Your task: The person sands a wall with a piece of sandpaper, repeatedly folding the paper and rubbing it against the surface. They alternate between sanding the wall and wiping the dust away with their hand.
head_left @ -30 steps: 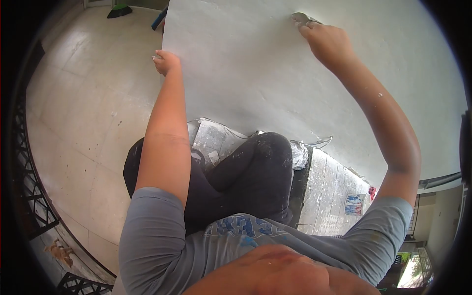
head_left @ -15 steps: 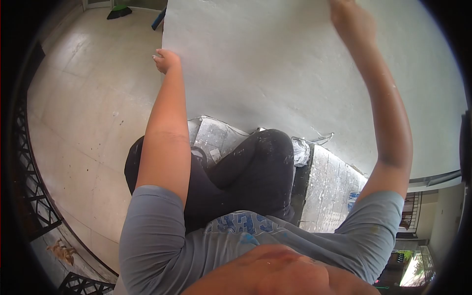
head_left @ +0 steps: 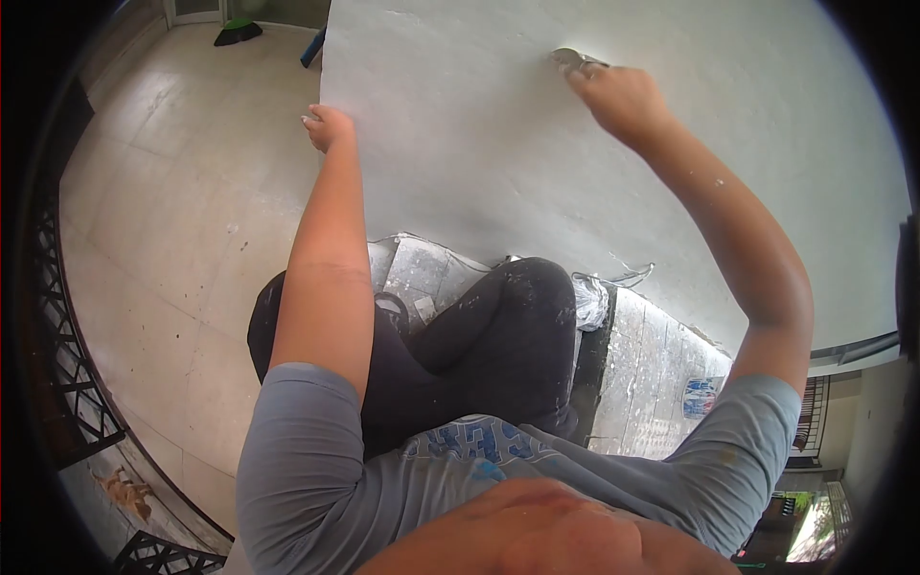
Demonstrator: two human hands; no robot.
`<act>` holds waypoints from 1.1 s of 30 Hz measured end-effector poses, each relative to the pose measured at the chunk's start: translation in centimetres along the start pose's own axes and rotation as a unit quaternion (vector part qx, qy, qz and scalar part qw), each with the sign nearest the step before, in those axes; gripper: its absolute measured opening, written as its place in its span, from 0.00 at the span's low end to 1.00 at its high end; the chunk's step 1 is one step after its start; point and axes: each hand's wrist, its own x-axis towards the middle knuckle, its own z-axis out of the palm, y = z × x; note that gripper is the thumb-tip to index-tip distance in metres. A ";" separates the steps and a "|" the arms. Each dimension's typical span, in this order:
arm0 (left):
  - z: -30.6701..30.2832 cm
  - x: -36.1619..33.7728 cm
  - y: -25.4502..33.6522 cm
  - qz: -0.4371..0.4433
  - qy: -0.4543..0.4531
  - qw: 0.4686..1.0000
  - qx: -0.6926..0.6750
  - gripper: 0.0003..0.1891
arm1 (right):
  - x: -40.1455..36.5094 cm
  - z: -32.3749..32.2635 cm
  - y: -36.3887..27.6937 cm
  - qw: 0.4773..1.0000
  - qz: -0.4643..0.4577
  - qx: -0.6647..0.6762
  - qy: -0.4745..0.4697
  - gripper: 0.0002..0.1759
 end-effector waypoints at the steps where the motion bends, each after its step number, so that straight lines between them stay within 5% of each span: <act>1: 0.1 -0.1 0.0 -0.006 -0.002 1.000 0.000 0.37 | 0.4 -0.5 0.9 0.998 0.050 -0.022 0.007 0.11; 3: 0.5 -0.1 -0.3 -0.006 0.001 1.000 0.006 0.37 | 2.1 -1.8 4.8 0.976 0.200 0.019 0.084 0.12; 6: 0.7 0.6 -1.2 0.011 0.012 1.000 0.007 0.37 | 2.5 -8.6 4.4 0.948 0.272 0.030 0.164 0.15; 8: 0.7 0.6 -0.9 0.021 0.013 1.000 0.004 0.37 | 1.9 -0.9 5.9 0.973 0.184 -0.040 0.132 0.12; 10: 0.4 0.2 -0.5 0.013 0.011 1.000 0.003 0.37 | 1.0 -0.6 0.7 0.996 0.086 -0.017 -0.018 0.12; 11: 0.5 0.2 -0.5 0.013 0.011 1.000 0.004 0.37 | 0.1 2.2 -1.0 1.000 0.016 -0.018 -0.016 0.14; 13: 0.6 0.4 -0.7 0.011 0.011 1.000 0.007 0.37 | -0.9 2.3 -4.3 0.996 0.018 0.032 -0.085 0.29; 17: 0.2 0.0 -0.5 0.021 0.009 1.000 0.020 0.37 | -1.0 2.4 -1.8 0.999 0.027 0.022 0.028 0.25; 20: 0.3 0.2 -0.4 0.024 -0.004 1.000 0.016 0.37 | 0.4 -1.9 3.4 0.985 0.154 -0.073 -0.008 0.17; 21: -0.2 -0.3 0.2 0.012 -0.014 1.000 0.012 0.37 | 0.3 -1.3 7.1 0.973 0.196 -0.075 0.093 0.13; 22: -0.6 -0.8 0.3 -0.001 -0.023 1.000 0.008 0.37 | 1.1 -7.3 6.5 0.944 0.214 -0.035 0.250 0.18; 23: -0.6 -0.8 0.1 -0.001 -0.022 0.999 0.030 0.36 | 1.4 -10.1 7.0 0.928 0.307 -0.010 0.212 0.19; 24: -0.5 -0.6 -0.1 0.000 -0.019 0.999 0.050 0.36 | 1.3 -10.1 8.1 0.912 0.265 -0.016 0.312 0.16; 28: -0.3 -0.2 -0.6 0.007 -0.023 0.997 0.076 0.35 | 2.1 -7.1 4.3 0.953 0.291 0.028 0.080 0.12; 30: -0.5 -0.8 -0.2 0.058 -0.014 0.995 0.076 0.35 | 1.6 0.3 0.5 0.991 0.124 0.039 0.006 0.12; 31: -0.6 -1.2 0.1 0.083 -0.009 0.994 0.076 0.35 | 0.8 3.0 -2.9 0.989 0.030 0.092 -0.109 0.14; 33: -0.1 -2.1 1.5 0.183 0.015 0.981 0.059 0.34 | -3.8 9.6 -10.4 0.960 -0.152 0.191 -0.136 0.17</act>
